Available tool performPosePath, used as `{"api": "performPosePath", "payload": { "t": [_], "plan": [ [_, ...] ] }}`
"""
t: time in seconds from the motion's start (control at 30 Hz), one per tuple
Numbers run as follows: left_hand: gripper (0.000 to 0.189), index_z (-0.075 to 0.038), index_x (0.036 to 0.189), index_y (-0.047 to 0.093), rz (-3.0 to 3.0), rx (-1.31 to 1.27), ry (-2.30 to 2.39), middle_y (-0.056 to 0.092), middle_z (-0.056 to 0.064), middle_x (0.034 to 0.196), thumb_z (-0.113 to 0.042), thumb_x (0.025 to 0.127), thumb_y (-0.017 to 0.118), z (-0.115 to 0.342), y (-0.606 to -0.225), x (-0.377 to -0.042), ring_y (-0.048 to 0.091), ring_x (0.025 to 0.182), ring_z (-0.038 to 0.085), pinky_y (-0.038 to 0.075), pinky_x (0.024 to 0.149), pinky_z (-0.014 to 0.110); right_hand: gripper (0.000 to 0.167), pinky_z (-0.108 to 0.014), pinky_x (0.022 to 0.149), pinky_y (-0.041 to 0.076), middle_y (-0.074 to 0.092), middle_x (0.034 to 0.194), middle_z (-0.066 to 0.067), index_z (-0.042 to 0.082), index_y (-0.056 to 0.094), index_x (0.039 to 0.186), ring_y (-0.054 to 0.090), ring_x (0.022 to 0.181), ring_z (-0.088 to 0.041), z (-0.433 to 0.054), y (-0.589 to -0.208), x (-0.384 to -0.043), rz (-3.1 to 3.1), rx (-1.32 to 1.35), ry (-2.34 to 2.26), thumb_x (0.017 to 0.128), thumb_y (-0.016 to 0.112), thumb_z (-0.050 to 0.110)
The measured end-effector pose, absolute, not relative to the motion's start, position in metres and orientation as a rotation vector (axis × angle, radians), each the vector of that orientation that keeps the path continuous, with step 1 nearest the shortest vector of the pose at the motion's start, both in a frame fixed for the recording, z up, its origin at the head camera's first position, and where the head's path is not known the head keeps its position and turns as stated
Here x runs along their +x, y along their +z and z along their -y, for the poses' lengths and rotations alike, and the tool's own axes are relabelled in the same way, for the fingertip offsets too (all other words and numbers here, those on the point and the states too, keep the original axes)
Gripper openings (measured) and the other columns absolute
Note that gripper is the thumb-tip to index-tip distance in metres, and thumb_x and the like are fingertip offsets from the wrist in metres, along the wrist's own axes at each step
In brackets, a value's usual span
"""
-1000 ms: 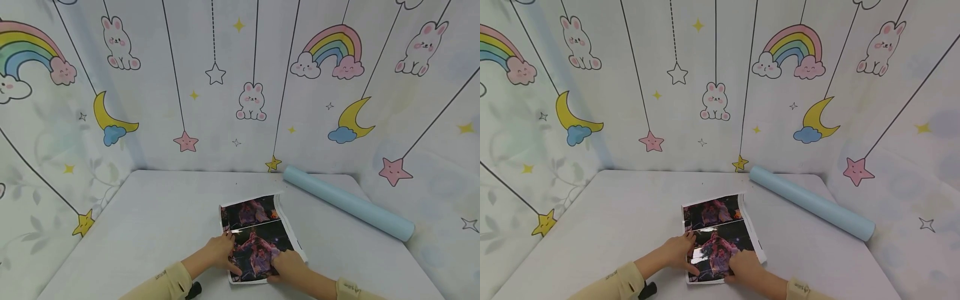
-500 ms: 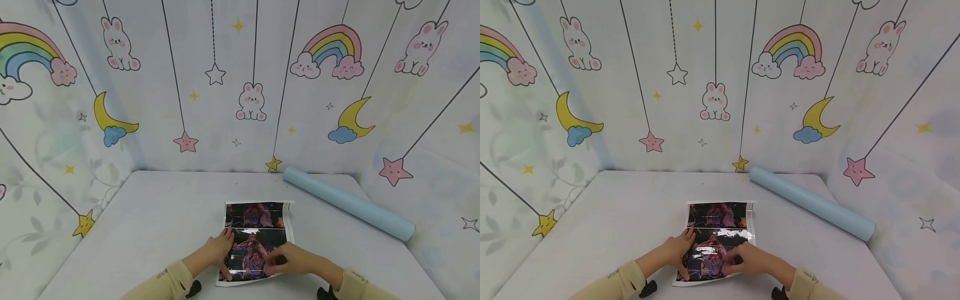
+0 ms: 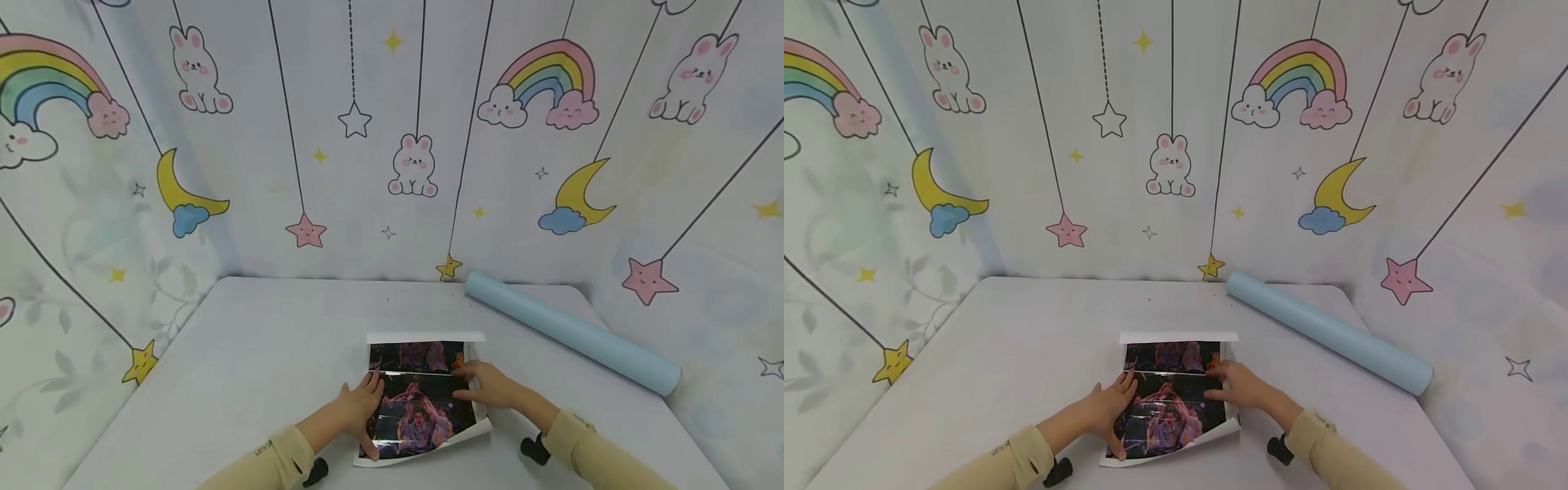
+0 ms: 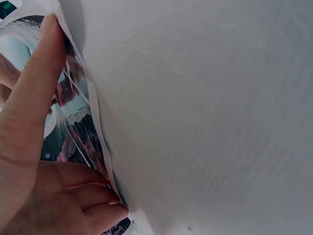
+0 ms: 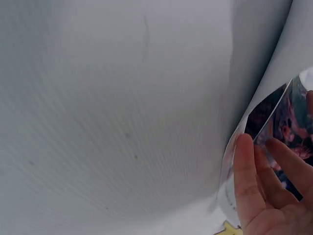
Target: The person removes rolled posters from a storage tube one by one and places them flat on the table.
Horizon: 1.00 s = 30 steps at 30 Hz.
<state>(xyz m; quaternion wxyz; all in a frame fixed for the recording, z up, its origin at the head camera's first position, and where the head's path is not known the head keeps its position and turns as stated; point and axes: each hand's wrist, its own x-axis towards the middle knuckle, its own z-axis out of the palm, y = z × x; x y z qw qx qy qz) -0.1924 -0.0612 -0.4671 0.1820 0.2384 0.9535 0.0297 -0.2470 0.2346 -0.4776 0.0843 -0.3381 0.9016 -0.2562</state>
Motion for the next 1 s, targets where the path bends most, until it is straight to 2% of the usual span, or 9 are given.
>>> {"api": "performPosePath", "payload": {
  "t": [0.13, 0.27, 0.37, 0.63, 0.83, 1.0],
  "plan": [
    [0.12, 0.0, 0.142, 0.027, -2.689, 0.677, 0.112, 0.015, 0.018, 0.149, -0.052, 0.049, 0.083, 0.063, -0.468, -0.193, 0.015, 0.137, 0.032, 0.026, 0.096, 0.062, 0.049, -0.038, 0.07, 0.048, 0.06, 0.104, -0.018, -0.01, 0.056, 0.115, 0.058, 0.087, -0.027, -0.236, -0.477, -0.261, -2.721, -1.009, -0.771, 0.087, 0.061, 0.031],
    [0.12, 0.0, 0.142, 0.027, -2.687, 0.678, 0.126, 0.014, 0.018, 0.15, -0.052, 0.049, 0.083, 0.064, -0.47, -0.195, 0.015, 0.137, 0.032, 0.026, 0.095, 0.063, 0.044, -0.045, 0.076, 0.046, 0.062, 0.103, -0.021, -0.013, 0.057, 0.113, 0.058, 0.091, -0.032, -0.238, -0.48, -0.275, -2.786, -1.065, -0.73, 0.088, 0.06, 0.023],
    [0.12, 0.0, 0.142, 0.027, -2.684, 0.683, 0.123, 0.014, 0.017, 0.15, -0.053, 0.049, 0.082, 0.065, -0.47, -0.195, 0.015, 0.137, 0.031, 0.026, 0.094, 0.064, 0.045, -0.049, 0.081, 0.042, 0.059, 0.105, -0.02, -0.01, 0.057, 0.115, 0.053, 0.096, -0.035, -0.24, -0.486, -0.284, -2.86, -1.032, -0.623, 0.088, 0.062, 0.025],
    [0.122, 0.001, 0.142, 0.025, -2.683, 0.723, 0.13, 0.015, 0.018, 0.15, -0.054, 0.049, 0.082, 0.068, -0.47, -0.193, 0.015, 0.137, 0.032, 0.025, 0.095, 0.064, 0.06, -0.063, 0.079, 0.037, 0.047, 0.122, -0.016, 0.004, 0.055, 0.122, 0.039, 0.114, -0.04, -0.236, -0.49, -0.295, -2.946, -0.754, -0.46, 0.079, 0.067, 0.043],
    [0.121, 0.001, 0.142, 0.026, -2.69, 0.745, 0.11, 0.016, 0.018, 0.15, -0.056, 0.05, 0.081, 0.068, -0.47, -0.192, 0.016, 0.136, 0.033, 0.023, 0.096, 0.064, 0.079, -0.065, 0.084, 0.029, 0.039, 0.134, -0.016, 0.004, 0.048, 0.13, 0.03, 0.124, -0.041, -0.232, -0.488, -0.302, -2.943, -0.666, -0.351, 0.072, 0.07, 0.054],
    [0.122, 0.001, 0.142, 0.026, -2.702, 0.778, 0.072, 0.016, 0.017, 0.15, -0.058, 0.049, 0.08, 0.068, -0.472, -0.19, 0.017, 0.136, 0.032, 0.025, 0.095, 0.063, 0.095, -0.066, 0.088, 0.024, 0.036, 0.137, -0.014, 0.004, 0.042, 0.135, 0.021, 0.13, -0.04, -0.231, -0.486, -0.307, -2.91, -0.604, -0.287, 0.065, 0.072, 0.06]
  ]
}}
